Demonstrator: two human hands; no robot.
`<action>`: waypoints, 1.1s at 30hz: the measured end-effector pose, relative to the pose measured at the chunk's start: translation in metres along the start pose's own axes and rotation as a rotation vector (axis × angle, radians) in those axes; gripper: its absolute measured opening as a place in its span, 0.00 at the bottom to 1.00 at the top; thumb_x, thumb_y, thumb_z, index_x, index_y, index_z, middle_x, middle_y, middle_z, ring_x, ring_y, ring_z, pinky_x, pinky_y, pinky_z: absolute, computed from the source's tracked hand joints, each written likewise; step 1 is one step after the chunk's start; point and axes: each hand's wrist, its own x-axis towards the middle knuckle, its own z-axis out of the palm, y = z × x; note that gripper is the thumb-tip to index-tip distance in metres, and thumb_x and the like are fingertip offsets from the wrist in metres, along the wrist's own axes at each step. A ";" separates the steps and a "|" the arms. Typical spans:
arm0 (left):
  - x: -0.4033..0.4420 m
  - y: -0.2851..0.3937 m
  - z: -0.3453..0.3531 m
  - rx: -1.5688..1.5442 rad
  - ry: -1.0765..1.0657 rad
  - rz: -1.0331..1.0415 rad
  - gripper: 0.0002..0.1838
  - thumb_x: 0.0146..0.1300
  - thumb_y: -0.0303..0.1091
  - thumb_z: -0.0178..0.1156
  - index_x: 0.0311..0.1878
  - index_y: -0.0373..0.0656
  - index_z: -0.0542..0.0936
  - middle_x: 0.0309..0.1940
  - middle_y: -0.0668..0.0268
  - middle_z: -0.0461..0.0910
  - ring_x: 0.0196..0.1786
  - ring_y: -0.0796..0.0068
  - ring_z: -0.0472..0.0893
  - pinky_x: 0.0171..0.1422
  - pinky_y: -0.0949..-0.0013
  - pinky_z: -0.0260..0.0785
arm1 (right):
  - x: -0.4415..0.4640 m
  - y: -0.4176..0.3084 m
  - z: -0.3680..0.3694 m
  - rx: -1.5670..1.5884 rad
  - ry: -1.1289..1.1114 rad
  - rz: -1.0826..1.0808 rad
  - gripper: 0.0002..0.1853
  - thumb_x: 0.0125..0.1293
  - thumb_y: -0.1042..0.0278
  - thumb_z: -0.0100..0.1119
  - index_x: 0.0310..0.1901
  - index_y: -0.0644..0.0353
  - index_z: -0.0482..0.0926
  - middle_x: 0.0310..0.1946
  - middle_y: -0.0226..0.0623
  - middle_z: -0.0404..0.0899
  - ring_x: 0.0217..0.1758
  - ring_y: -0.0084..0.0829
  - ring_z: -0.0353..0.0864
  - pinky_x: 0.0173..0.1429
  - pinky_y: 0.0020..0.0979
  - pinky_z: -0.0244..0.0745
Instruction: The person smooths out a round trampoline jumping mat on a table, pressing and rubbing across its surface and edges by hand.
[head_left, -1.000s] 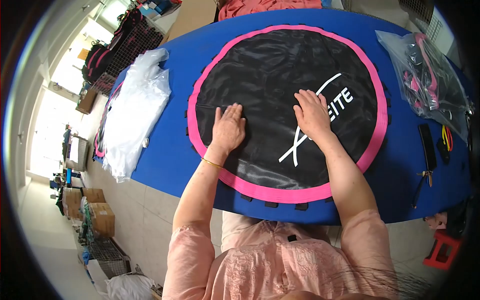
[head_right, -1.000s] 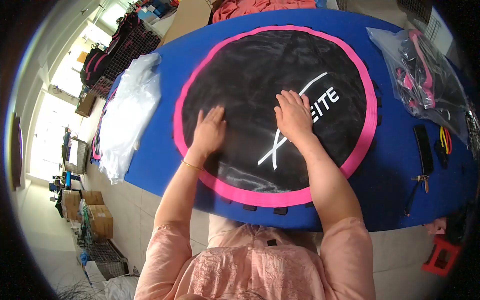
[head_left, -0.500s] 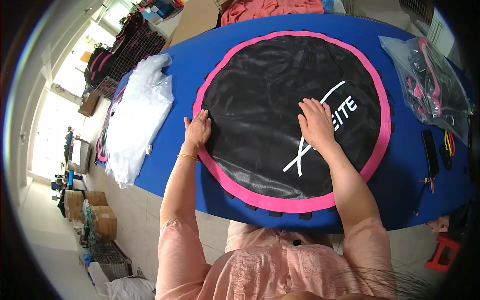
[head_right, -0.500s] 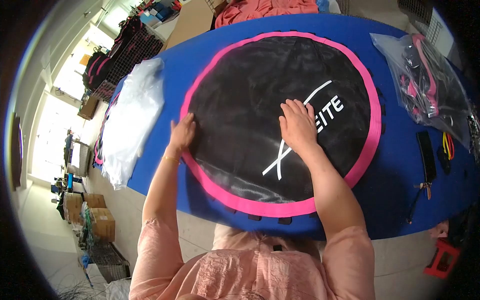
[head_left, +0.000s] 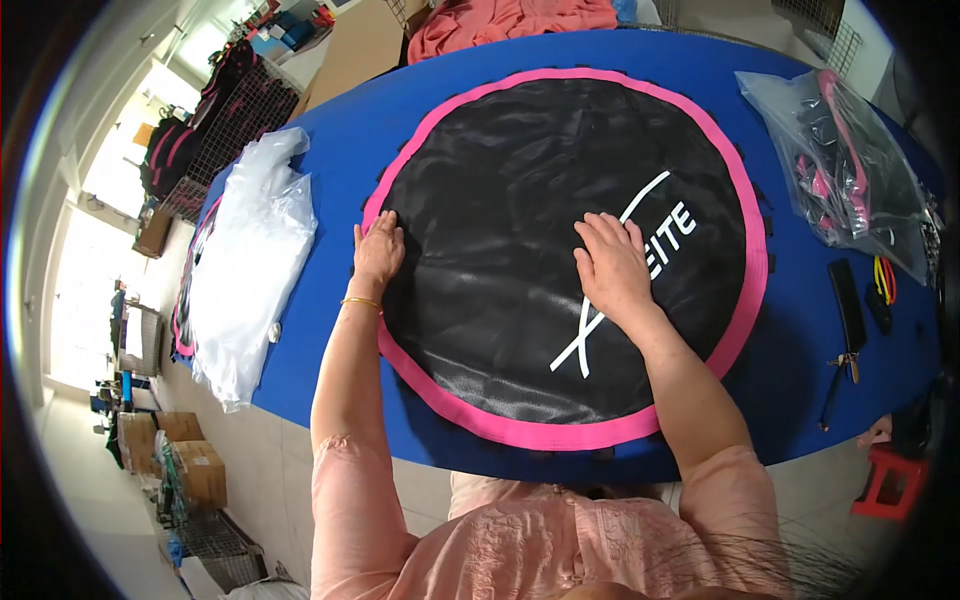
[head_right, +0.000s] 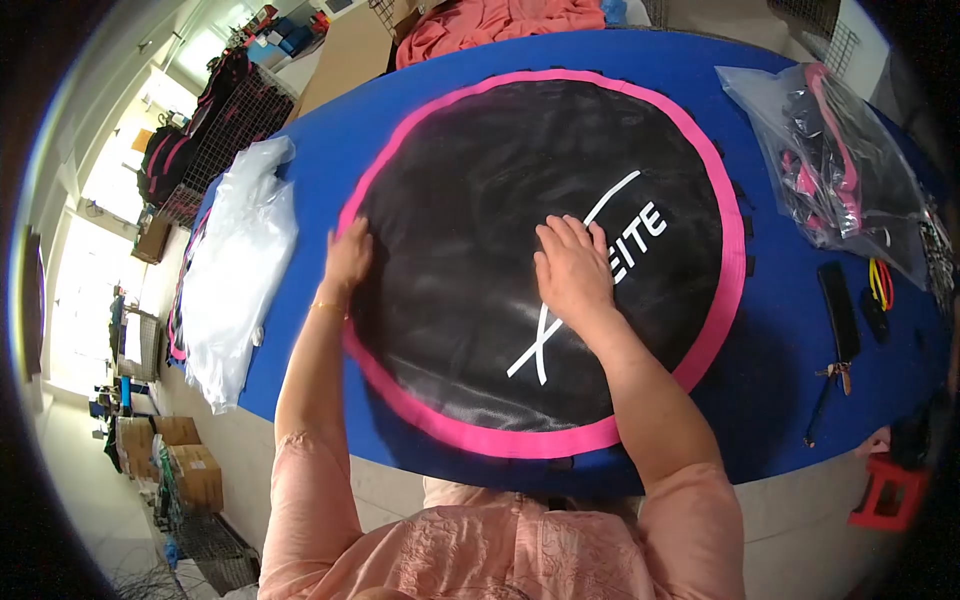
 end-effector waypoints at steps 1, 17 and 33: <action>0.003 0.006 -0.002 -0.001 0.002 0.005 0.29 0.82 0.45 0.43 0.80 0.44 0.67 0.81 0.58 0.67 0.84 0.61 0.63 0.89 0.38 0.42 | 0.000 0.000 0.000 -0.003 0.003 0.003 0.21 0.74 0.64 0.60 0.65 0.61 0.79 0.70 0.42 0.77 0.78 0.44 0.69 0.83 0.52 0.56; -0.010 0.181 0.000 -0.057 0.185 0.387 0.29 0.79 0.42 0.48 0.77 0.39 0.71 0.78 0.56 0.71 0.81 0.60 0.69 0.88 0.43 0.48 | 0.000 -0.003 -0.004 0.013 -0.003 0.019 0.21 0.75 0.64 0.60 0.66 0.60 0.80 0.70 0.42 0.77 0.79 0.43 0.68 0.84 0.50 0.54; -0.014 0.098 0.003 -0.077 0.128 0.243 0.28 0.79 0.40 0.47 0.78 0.39 0.69 0.79 0.53 0.69 0.82 0.57 0.66 0.87 0.44 0.50 | -0.001 0.001 0.002 0.037 0.001 0.029 0.21 0.75 0.64 0.60 0.66 0.60 0.80 0.70 0.41 0.77 0.79 0.41 0.68 0.84 0.49 0.54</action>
